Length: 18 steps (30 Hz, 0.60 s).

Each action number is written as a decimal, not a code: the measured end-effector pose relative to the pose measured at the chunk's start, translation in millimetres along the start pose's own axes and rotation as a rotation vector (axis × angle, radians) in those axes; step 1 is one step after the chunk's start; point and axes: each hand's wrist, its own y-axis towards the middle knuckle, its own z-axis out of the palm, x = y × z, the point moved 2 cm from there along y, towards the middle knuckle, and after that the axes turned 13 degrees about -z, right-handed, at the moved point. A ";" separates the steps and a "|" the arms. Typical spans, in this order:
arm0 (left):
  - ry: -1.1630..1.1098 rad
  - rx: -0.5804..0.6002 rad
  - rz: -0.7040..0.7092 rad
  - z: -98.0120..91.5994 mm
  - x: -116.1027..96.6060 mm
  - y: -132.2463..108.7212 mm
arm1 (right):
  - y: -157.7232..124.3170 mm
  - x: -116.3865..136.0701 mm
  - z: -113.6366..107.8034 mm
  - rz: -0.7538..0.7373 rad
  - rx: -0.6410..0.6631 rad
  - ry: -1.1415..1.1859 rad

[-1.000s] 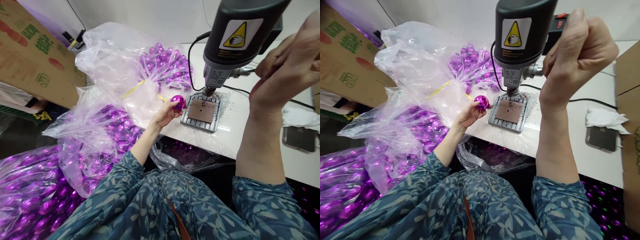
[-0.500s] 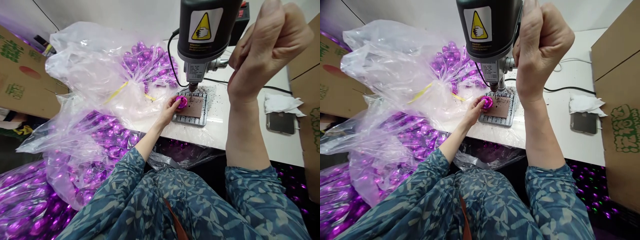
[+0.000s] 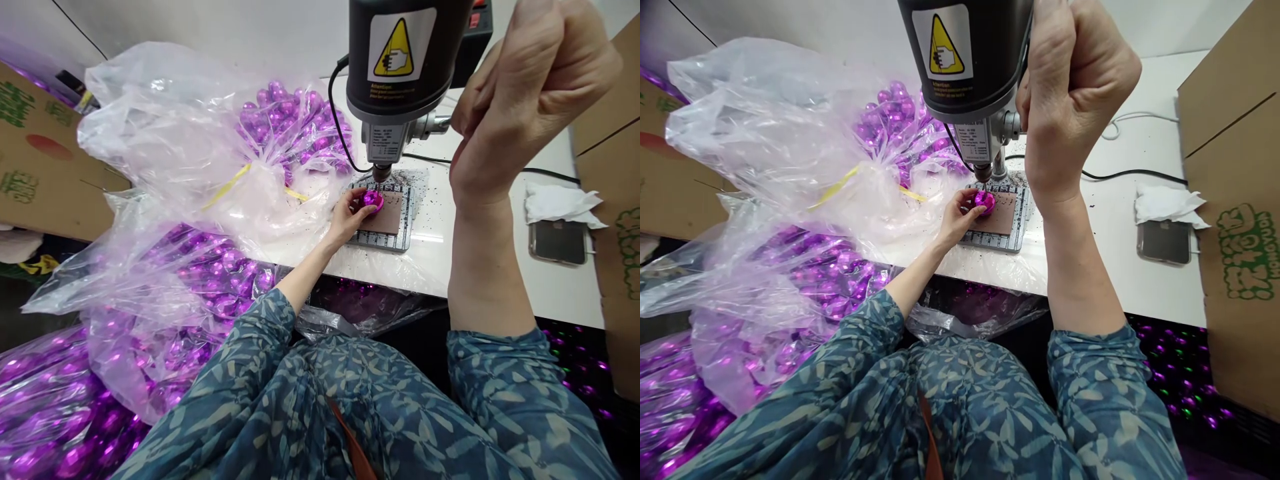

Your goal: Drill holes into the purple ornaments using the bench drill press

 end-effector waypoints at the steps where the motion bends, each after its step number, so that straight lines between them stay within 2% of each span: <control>1: 0.027 -0.006 0.018 1.3 0.0 -1.1 | 0.3 0.3 0.2 0.005 0.005 -0.001; 7: 0.081 0.015 0.093 5.4 0.3 -6.2 | -0.8 1.6 -0.2 0.004 -0.008 0.007; 12: 0.101 0.027 0.122 4.7 4.4 -2.9 | -11.8 4.3 -3.7 -0.034 -0.084 0.047; 18: 0.267 0.039 0.174 4.5 9.3 1.1 | -30.6 -14.0 -7.9 -0.181 -0.174 0.125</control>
